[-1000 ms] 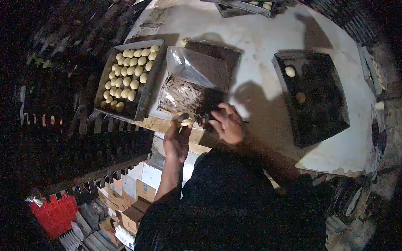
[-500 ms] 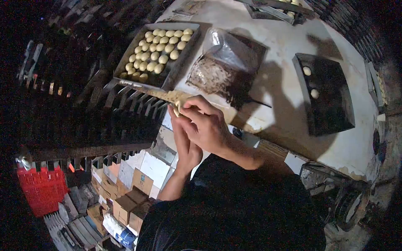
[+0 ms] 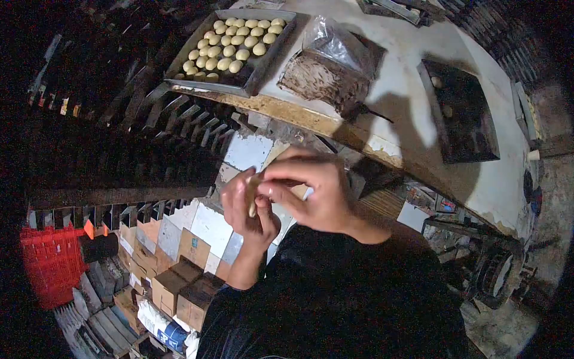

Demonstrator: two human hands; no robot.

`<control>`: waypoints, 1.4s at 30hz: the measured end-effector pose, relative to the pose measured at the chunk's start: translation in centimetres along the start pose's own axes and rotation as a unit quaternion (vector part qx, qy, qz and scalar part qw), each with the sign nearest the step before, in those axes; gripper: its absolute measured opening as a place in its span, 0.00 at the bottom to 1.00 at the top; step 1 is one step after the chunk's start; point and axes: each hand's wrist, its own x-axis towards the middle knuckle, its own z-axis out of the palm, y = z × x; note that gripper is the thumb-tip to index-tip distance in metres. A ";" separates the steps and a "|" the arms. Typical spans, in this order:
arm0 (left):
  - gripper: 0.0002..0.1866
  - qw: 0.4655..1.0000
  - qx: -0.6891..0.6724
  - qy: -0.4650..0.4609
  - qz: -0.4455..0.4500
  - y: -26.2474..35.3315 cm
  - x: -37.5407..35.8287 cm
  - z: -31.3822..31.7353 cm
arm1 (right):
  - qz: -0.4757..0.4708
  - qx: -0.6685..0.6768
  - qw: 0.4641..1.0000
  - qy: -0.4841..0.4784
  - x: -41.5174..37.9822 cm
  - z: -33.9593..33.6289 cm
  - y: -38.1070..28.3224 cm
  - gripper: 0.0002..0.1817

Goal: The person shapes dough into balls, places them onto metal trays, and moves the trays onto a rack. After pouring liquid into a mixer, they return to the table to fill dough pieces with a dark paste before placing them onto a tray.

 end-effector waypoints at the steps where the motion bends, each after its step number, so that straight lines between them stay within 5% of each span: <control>1: 0.21 0.997 0.069 -0.031 0.000 0.9 0.2 -0.4 | -0.036 -0.002 0.999 -0.010 0.6 -0.4 -1.0 0.13; 5: 0.33 0.981 0.092 -0.170 0.002 2.5 1.9 0.2 | -0.024 -0.085 0.996 0.034 -0.7 -1.9 -1.5 0.13; 7: 0.32 0.976 -0.158 -0.110 -0.104 2.3 1.8 3.6 | -0.077 -0.111 0.989 0.066 -1.0 -4.1 -0.4 0.14; 10: 0.32 0.826 -0.479 -0.135 -0.266 3.6 2.3 7.0 | -0.013 -0.064 0.992 0.109 -1.3 -8.5 0.3 0.14; 11: 0.31 0.843 -0.473 -0.150 -0.208 3.3 2.3 8.4 | 0.021 -0.035 0.991 0.130 -1.3 -10.0 0.2 0.15; 12: 0.30 0.858 -0.465 -0.162 -0.147 2.7 2.4 10.1 | 0.161 0.032 0.981 0.106 -1.7 -11.7 -0.4 0.14; 15: 0.22 0.910 -0.380 -0.168 -0.016 3.5 4.2 15.0 | 0.070 0.073 0.990 0.102 -3.7 -15.5 3.6 0.15; 17: 0.20 0.928 -0.344 -0.140 -0.012 5.7 5.8 18.8 | -0.010 0.096 0.981 0.167 -4.3 -17.3 4.9 0.12; 19: 0.27 0.949 -0.300 -0.083 -0.044 6.8 6.0 22.8 | -0.014 -0.034 0.979 0.200 -3.8 -20.4 3.7 0.13; 21: 0.36 0.931 -0.349 -0.060 -0.086 9.0 6.4 26.9 | -0.062 -0.050 0.972 0.222 -5.3 -23.2 5.6 0.14; 23: 0.44 0.880 -0.424 -0.135 -0.167 11.4 6.8 30.4 | -0.096 0.026 0.956 0.276 -6.1 -25.9 7.5 0.12; 24: 0.48 0.870 -0.440 -0.191 -0.113 9.7 6.7 32.5 | -0.113 0.067 0.945 0.300 -6.5 -27.0 8.5 0.10; 25: 0.37 0.834 -0.485 -0.213 -0.155 11.4 7.6 34.2 | -0.097 0.097 0.948 0.286 -7.4 -27.6 9.9 0.10; 27: 0.24 0.857 -0.435 -0.276 0.005 8.8 7.2 37.7 | 0.009 0.077 0.979 0.191 -9.4 -30.5 11.9 0.08; 28: 0.19 0.878 -0.378 -0.285 -0.070 9.0 6.8 38.6 | 0.088 0.008 0.992 0.095 -10.2 -32.8 12.3 0.07; 30: 0.10 0.889 -0.218 -0.340 -0.216 9.1 5.9 40.4 | 0.120 -0.122 0.968 0.183 -10.7 -35.3 12.7 0.07; 31: 0.09 0.904 -0.231 -0.316 -0.172 7.9 4.5 42.6 | 0.141 -0.188 0.945 0.226 -11.0 -36.3 12.8 0.06; 35: 0.10 0.832 -0.204 -0.485 -0.178 4.8 -1.9 47.8 | 0.073 -0.283 0.945 0.146 -12.1 -37.9 15.0 0.15; 36: 0.13 0.811 -0.207 -0.523 -0.159 3.6 -4.0 49.1 | 0.110 -0.275 0.949 0.110 -13.2 -37.4 16.2 0.26; 39: 0.20 0.765 -0.225 -0.577 -0.176 4.5 -4.5 51.0 | 0.099 -0.302 0.943 0.102 -16.3 -38.7 20.3 0.14; 42: 0.23 0.709 -0.238 -0.631 -0.205 7.0 -0.5 50.6 | 0.282 -0.166 0.926 0.189 -17.6 -42.4 21.9 0.13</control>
